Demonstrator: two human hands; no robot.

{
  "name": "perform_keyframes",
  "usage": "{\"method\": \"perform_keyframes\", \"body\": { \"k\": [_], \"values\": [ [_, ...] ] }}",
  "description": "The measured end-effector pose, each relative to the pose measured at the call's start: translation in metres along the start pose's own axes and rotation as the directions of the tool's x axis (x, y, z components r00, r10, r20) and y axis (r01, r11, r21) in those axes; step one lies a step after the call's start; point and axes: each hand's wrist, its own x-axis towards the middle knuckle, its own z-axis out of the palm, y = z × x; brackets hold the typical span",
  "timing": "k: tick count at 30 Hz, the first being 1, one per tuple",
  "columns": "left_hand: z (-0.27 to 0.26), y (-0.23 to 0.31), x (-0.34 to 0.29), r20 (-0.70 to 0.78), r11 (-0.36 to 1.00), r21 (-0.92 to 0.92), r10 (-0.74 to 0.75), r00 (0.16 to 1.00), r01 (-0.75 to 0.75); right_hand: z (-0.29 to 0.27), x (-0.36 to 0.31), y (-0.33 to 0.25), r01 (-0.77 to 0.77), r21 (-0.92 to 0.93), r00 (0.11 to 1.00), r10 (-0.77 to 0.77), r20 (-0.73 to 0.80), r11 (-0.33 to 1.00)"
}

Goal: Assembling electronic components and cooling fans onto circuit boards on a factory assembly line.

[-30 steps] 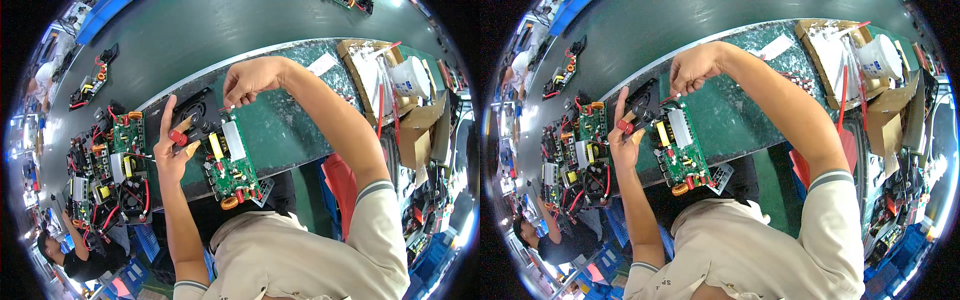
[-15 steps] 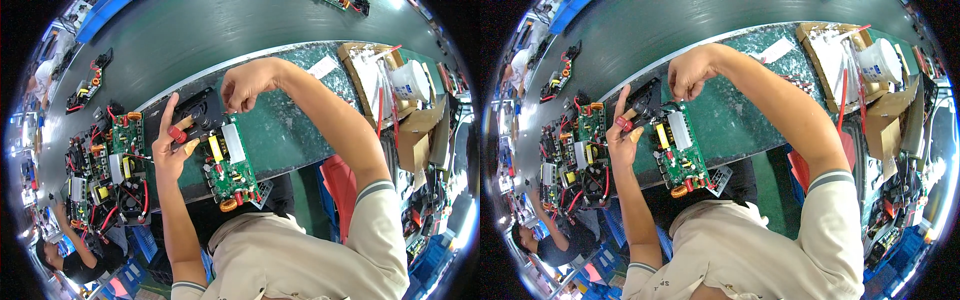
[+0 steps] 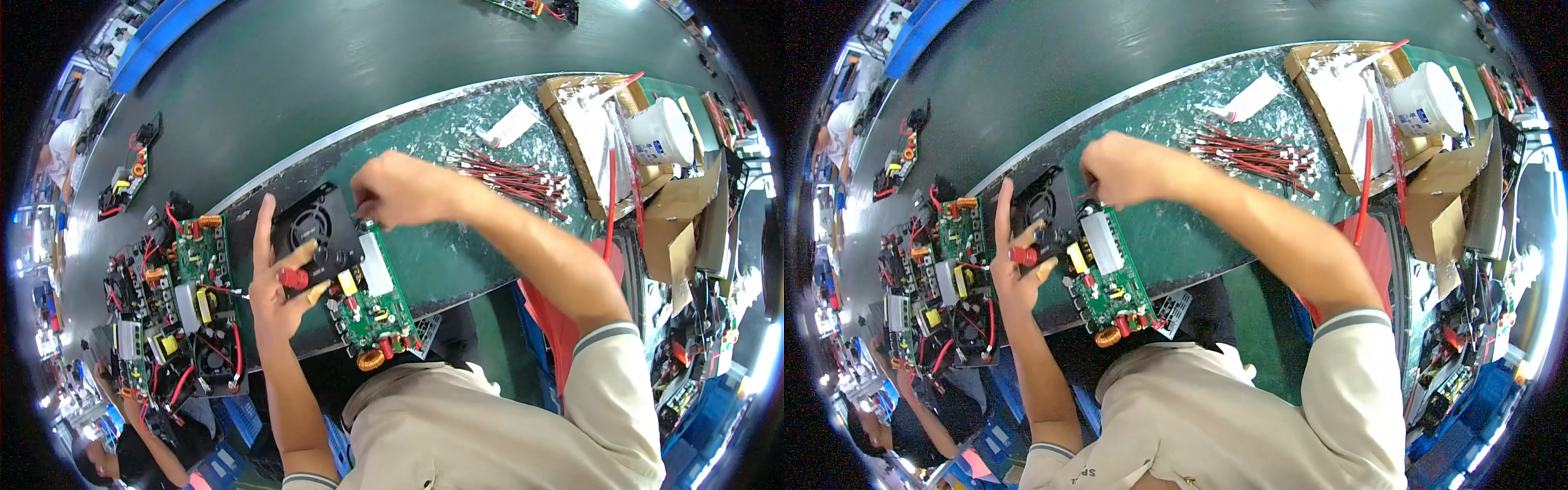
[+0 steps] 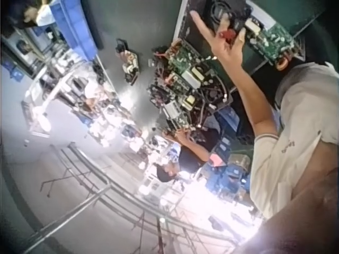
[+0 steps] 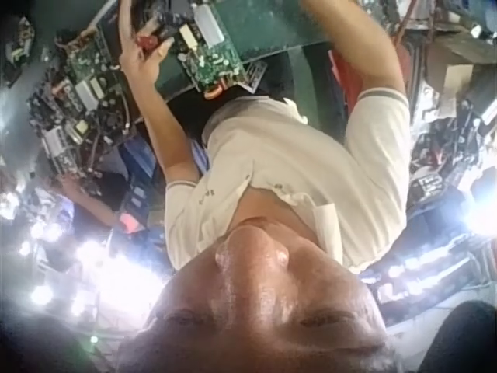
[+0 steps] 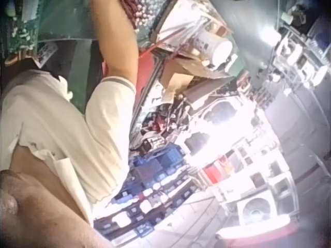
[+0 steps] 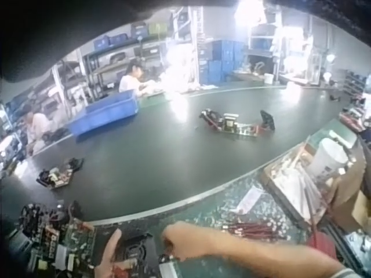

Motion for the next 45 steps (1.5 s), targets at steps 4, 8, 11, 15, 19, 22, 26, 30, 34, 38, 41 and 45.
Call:
{"method": "perform_keyframes", "body": {
  "k": [4, 8, 11, 15, 19, 22, 26, 30, 34, 38, 41, 45],
  "values": [
    [0.008, -0.007, 0.000, -0.048, 0.985, -0.141, 0.093, 0.994, -0.099, 0.034, -0.017, 0.006, -0.027, -0.071, 0.946, 0.003, -0.324, 0.997],
    [-0.002, -0.010, 0.016, 0.001, 0.998, -0.058, 0.036, 0.999, -0.036, 0.048, -0.020, 0.009, -0.090, 0.208, 0.902, 0.168, -0.398, 0.974],
    [-0.003, -0.011, 0.020, 0.056, 0.987, -0.005, 0.164, 0.985, -0.164, 0.058, -0.020, 0.011, -0.082, 0.179, 0.844, 0.164, -0.510, 0.980],
    [-0.004, -0.012, 0.019, 0.054, 0.975, 0.011, 0.219, 0.974, -0.220, 0.065, -0.020, 0.012, -0.069, 0.190, 0.817, 0.165, -0.553, 0.979],
    [-0.009, -0.013, 0.021, 0.086, 0.983, -0.043, 0.180, 0.980, -0.177, 0.069, -0.023, 0.011, -0.064, 0.174, 0.793, 0.155, -0.590, 0.983],
    [-0.008, -0.013, 0.026, 0.071, 0.980, -0.133, 0.161, 0.984, -0.151, 0.072, -0.024, 0.008, -0.094, 0.211, 0.791, 0.202, -0.577, 0.973],
    [-0.019, -0.022, 0.033, 0.060, 0.993, -0.083, 0.091, 0.994, -0.085, 0.078, -0.024, 0.007, -0.061, 0.220, 0.747, 0.191, -0.637, 0.973],
    [-0.019, -0.022, 0.034, 0.102, 0.989, -0.126, 0.089, 0.991, -0.076, 0.084, -0.022, 0.011, -0.031, 0.173, 0.725, 0.141, -0.674, 0.984],
    [-0.021, -0.025, 0.034, 0.140, 0.990, -0.102, 0.109, 0.984, -0.095, 0.085, -0.023, 0.012, -0.015, 0.090, 0.717, 0.074, -0.693, 0.996],
    [-0.017, -0.020, 0.033, 0.127, 0.990, -0.127, 0.081, 0.989, -0.065, 0.075, -0.025, 0.019, 0.047, 0.074, 0.777, 0.010, -0.630, 0.996],
    [-0.014, -0.018, 0.032, 0.162, 0.992, -0.087, 0.102, 0.982, -0.089, 0.066, -0.024, 0.023, 0.045, 0.079, 0.840, 0.006, -0.543, 0.996],
    [-0.006, -0.011, 0.032, 0.053, 0.966, -0.259, -0.005, 0.999, 0.019, 0.055, -0.023, 0.022, 0.035, 0.084, 0.892, 0.006, -0.451, 0.996]
  ]
}}
